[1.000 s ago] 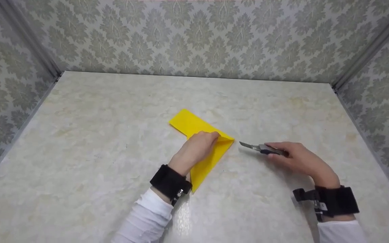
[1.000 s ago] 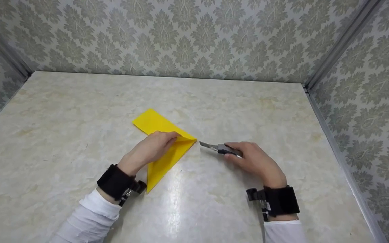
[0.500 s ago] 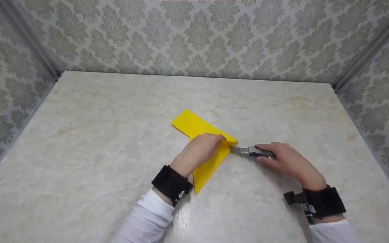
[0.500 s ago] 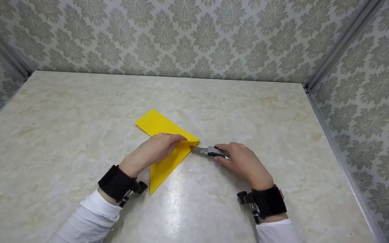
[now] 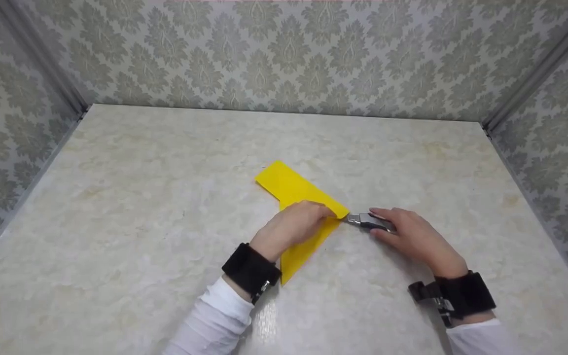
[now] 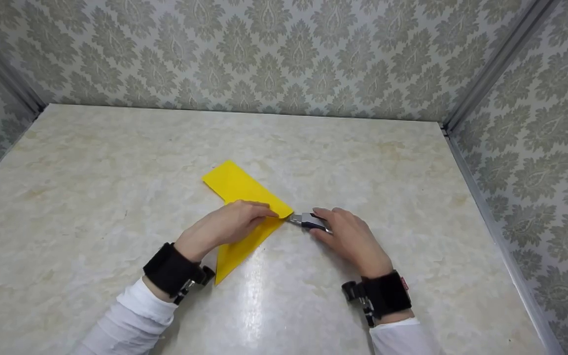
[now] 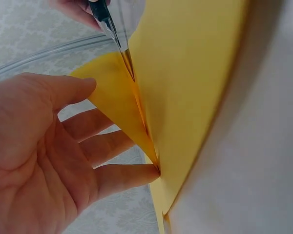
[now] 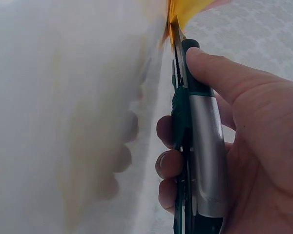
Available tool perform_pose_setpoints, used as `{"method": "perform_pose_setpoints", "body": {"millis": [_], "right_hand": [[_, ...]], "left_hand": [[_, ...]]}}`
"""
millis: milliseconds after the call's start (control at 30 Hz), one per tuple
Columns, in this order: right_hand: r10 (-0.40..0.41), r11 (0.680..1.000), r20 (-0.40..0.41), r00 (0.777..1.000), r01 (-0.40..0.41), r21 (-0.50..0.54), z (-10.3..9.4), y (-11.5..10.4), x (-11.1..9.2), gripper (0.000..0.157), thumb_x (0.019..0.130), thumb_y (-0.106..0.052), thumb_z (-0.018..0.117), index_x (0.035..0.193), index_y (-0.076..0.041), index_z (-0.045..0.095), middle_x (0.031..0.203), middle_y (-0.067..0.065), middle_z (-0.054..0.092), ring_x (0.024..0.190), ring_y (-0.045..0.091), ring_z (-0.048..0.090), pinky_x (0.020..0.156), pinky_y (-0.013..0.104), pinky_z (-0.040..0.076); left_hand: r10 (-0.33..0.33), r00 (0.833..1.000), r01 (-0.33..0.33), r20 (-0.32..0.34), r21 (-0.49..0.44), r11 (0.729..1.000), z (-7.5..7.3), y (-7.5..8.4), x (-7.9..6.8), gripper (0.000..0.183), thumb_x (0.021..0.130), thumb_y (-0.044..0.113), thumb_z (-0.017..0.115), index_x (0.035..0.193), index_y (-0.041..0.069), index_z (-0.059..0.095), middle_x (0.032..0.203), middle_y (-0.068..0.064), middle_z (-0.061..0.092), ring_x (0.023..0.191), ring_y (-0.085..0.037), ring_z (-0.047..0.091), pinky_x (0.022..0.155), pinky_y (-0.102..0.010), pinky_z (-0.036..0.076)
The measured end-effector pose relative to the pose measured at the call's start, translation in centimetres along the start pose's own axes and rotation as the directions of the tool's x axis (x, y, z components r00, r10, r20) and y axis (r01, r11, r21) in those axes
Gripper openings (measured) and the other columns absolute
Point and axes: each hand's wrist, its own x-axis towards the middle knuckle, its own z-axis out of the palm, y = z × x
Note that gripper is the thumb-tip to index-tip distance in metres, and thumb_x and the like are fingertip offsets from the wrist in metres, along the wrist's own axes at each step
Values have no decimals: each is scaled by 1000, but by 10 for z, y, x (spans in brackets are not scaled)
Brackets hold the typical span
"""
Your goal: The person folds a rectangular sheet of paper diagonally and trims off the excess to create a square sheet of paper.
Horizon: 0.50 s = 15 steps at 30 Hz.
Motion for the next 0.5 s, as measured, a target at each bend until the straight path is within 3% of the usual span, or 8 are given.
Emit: {"method": "perform_pose_setpoints", "body": {"millis": [133, 233, 400, 500], "right_hand": [[12, 1000, 12, 1000, -12, -7, -1, 1, -1, 56, 96, -32, 66, 147, -15, 51, 136, 15, 63, 124, 34, 58, 105, 56, 45], [13, 1000, 25, 1000, -12, -22, -1, 4, -1, 55, 96, -32, 67, 146, -15, 52, 127, 15, 66, 110, 28, 60, 97, 49, 49], [1, 999, 35, 999, 1, -43, -1, 5, 0, 53, 93, -33, 70, 142, -14, 58, 107, 9, 66, 89, 20, 54, 80, 36, 44], [0, 999, 33, 999, 1, -42, 0, 4, -1, 50, 93, -33, 71, 139, -15, 60, 105, 7, 63, 88, 19, 53, 79, 34, 43]], "left_hand": [[20, 1000, -21, 24, 13, 1000, 0, -1, -1, 31, 104, 16, 53, 130, 18, 68, 131, -2, 69, 125, -19, 62, 110, -33, 46], [22, 999, -24, 49, 31, 999, -2, -1, -3, 31, 104, 16, 53, 131, 19, 68, 139, -7, 63, 133, -23, 57, 115, -35, 42], [-45, 989, 42, 141, 24, 999, -5, 0, -6, 32, 103, 28, 55, 132, 22, 67, 155, -13, 46, 148, -29, 39, 123, -40, 30], [-94, 982, 94, 163, 10, 996, -5, 1, -4, 38, 102, 41, 54, 130, 20, 69, 152, -11, 51, 143, -28, 45, 120, -38, 35]]}}
